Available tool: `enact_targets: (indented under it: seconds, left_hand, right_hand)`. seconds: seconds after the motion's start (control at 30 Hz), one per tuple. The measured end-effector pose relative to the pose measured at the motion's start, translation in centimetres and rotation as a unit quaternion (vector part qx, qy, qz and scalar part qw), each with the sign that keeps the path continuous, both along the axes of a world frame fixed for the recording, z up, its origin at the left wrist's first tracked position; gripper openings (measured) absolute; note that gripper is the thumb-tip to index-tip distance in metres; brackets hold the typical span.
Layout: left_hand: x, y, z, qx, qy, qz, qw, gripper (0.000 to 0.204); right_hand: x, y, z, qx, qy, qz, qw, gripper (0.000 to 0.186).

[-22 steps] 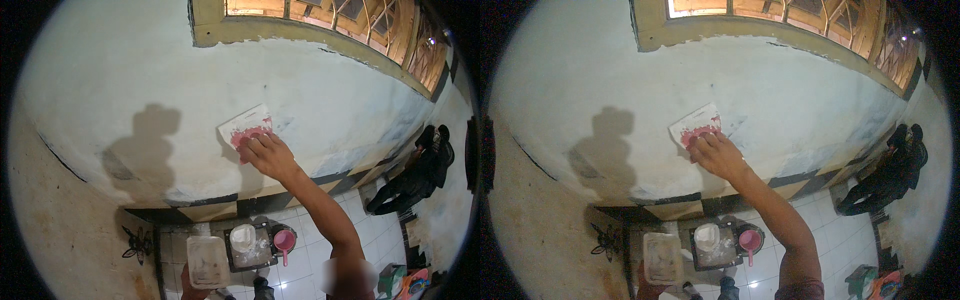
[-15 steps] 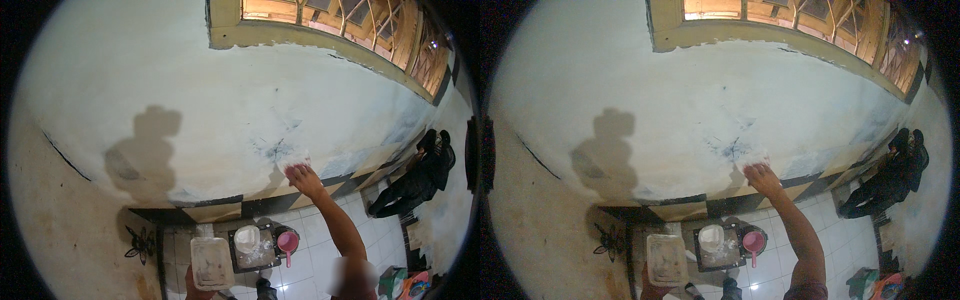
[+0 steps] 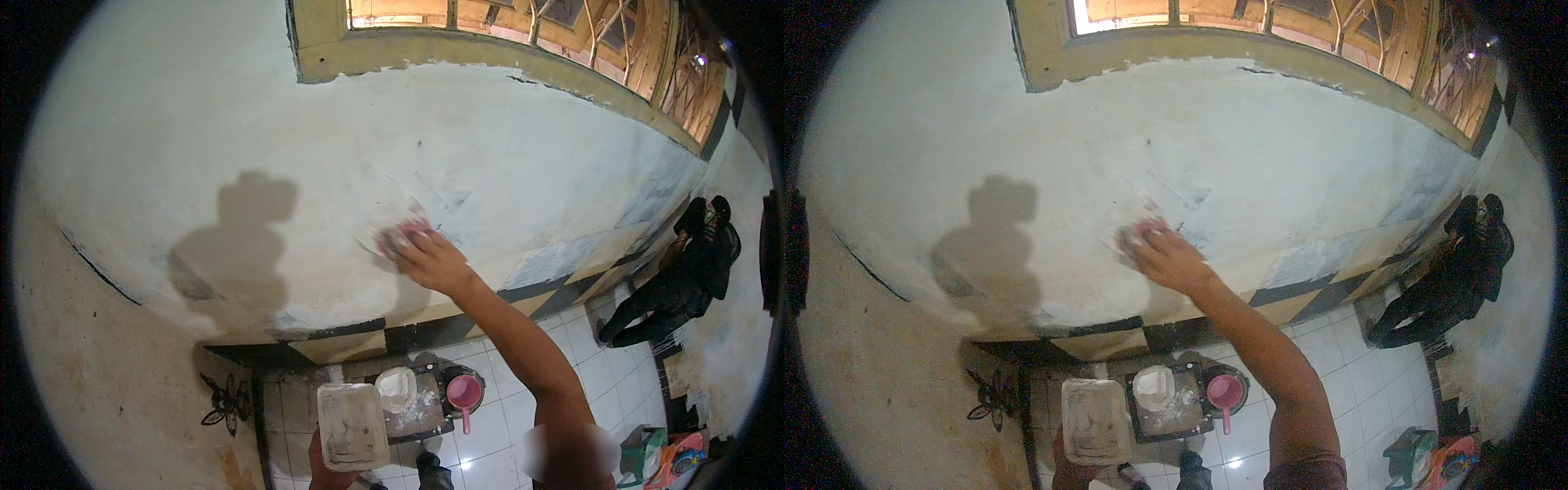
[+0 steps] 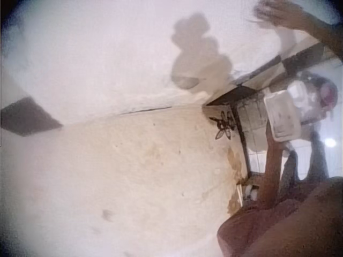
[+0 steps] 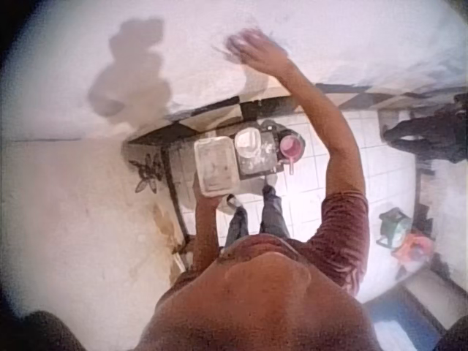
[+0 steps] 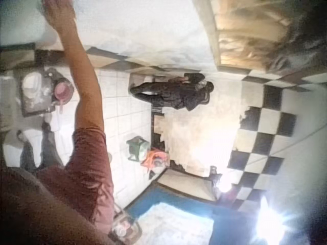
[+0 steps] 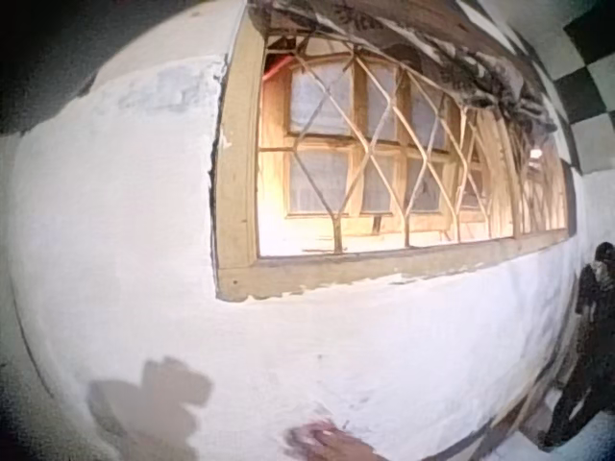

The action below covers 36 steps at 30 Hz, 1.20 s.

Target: The person applies patching compound from a plastic container to various spots on a wall using a spatula.

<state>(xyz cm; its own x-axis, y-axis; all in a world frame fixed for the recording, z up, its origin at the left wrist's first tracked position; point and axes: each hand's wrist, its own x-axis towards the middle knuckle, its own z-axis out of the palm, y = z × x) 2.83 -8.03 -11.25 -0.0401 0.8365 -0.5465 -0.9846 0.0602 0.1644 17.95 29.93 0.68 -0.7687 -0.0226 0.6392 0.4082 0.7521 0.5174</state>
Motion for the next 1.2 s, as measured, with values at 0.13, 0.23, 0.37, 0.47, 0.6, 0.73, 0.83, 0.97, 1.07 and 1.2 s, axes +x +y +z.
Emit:
enact_targets:
  seconds: [0.13, 0.23, 0.37, 0.47, 0.6, 0.73, 0.83, 0.97, 1.07, 1.2]
  left_hand:
    - [-0.6, -0.2, -0.7, -0.02, 0.008, -0.003, 1.0, 0.057]
    - [-0.6, -0.9, 1.1, -0.016, 0.168, -0.004, 0.986, 0.05]
    - [-0.3, -0.6, 0.6, 0.02, 0.252, -0.018, 0.967, 0.046]
    - [-0.2, -0.3, 1.4, 0.046, 0.412, -0.037, 0.909, 0.046]
    - [0.4, 0.0, 2.2, 0.01, 0.381, -0.024, 0.924, 0.045]
    - [0.4, 0.3, 2.9, 0.0, 0.134, 0.018, 0.991, 0.044]
    - [0.0, 0.3, 2.1, 0.004, 0.017, 0.027, 0.999, 0.046]
    - [-1.3, -0.9, 0.2, -0.023, 0.002, 0.016, 1.0, 0.047]
    - [-2.0, -1.7, -0.6, -0.033, 0.003, 0.018, 0.999, 0.049]
    - [-2.0, -2.1, -1.2, -0.046, 0.02, 0.011, 0.999, 0.051]
  right_hand:
    - [10.0, 0.3, -9.1, -0.058, -0.057, -0.085, 0.993, 0.053]
    - [10.9, -2.4, -5.9, -0.056, -0.026, -0.13, 0.99, 0.048]
    - [8.0, -3.3, 2.9, -0.004, 0.099, -0.134, 0.986, 0.045]
    - [3.0, -2.1, 9.5, -0.008, 0.2, -0.072, 0.977, 0.045]
    - [-0.7, -1.7, 11.6, -0.007, 0.25, -0.088, 0.964, 0.045]
    - [-1.7, -1.5, 3.3, -0.082, 0.222, -0.099, 0.966, 0.048]
    - [-0.6, -1.9, -7.2, -0.116, 0.192, -0.108, 0.969, 0.043]
    - [2.1, -4.6, -15.6, -0.189, 0.153, -0.172, 0.955, 0.054]
    - [3.0, -6.3, -15.9, -0.158, 0.187, -0.237, 0.94, 0.054]
    - [3.7, -3.9, -7.3, -0.137, 0.334, -0.157, 0.919, 0.051]
